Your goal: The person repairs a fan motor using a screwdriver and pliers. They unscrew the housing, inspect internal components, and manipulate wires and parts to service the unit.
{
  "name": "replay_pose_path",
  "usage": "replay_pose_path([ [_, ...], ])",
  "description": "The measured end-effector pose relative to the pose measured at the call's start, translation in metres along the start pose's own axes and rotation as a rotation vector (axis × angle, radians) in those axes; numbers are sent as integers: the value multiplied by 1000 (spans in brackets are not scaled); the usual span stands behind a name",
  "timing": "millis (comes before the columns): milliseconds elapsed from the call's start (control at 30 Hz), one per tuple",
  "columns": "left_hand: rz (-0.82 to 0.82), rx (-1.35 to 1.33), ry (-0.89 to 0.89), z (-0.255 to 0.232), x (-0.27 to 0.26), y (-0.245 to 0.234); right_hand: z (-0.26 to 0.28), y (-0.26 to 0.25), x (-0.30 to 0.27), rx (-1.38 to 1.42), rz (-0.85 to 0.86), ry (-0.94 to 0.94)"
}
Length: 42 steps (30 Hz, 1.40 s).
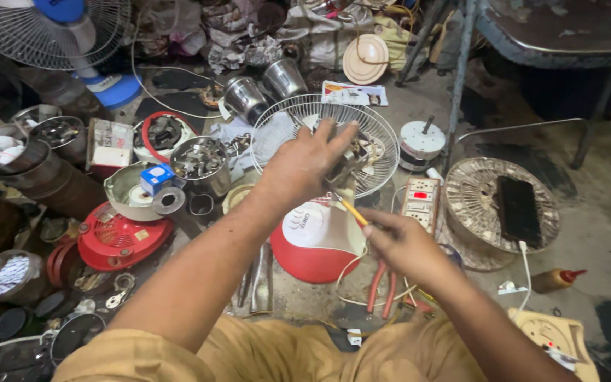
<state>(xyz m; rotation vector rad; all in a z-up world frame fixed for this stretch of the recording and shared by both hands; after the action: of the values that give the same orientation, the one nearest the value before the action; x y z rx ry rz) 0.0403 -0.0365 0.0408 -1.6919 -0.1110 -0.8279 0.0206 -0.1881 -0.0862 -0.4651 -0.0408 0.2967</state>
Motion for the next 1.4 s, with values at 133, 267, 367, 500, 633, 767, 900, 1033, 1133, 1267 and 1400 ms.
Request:
replay_pose_path([
  [133, -14, 25, 19, -3, -4, -1, 8, -11, -13, -67, -95, -89],
  [267, -4, 23, 16, 0, -1, -1, -4, -1, -9, 59, -4, 150],
  [367, 8, 25, 6, 1, 0, 0, 24, -21, -16, -440, -187, -146],
  [500, 12, 60, 19, 0, -2, 0, -28, 12, -5, 626, 197, 446],
  [633, 14, 38, 15, 2, 0, 1, 30, -12, -11, -281, -127, -347],
  [767, 32, -16, -15, 6, -1, 1, -8, -16, -4, 189, -6, 185],
  [900, -29, 61, 42, 0, -6, 2, -4, 33, -21, 1068, 503, 465],
  [1033, -11, 50, 26, 3, 0, 4, -23, 8, 0, 338, 127, 243],
  [1133, -28, 16, 25, 0, -5, 5, -20, -7, -7, 402, 102, 206],
  [1267, -32, 36, 37, 1, -3, 2, 4, 21, -15, 795, 376, 373],
  [1400, -64, 39, 53, 0, -4, 0, 33, -14, -10, -148, 33, -62],
])
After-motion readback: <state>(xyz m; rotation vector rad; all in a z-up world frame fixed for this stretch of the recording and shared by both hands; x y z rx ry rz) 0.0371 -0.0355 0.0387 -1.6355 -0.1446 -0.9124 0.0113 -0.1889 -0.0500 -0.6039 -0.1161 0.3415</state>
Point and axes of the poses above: each hand's wrist, its own x-axis towards the middle knuckle, its own y-axis out of the palm, z = x × y, the point moved 10 cm from there along x, towards the middle knuckle, and after that the axes turned 8 degrees about -z, right-handed, at the moved point
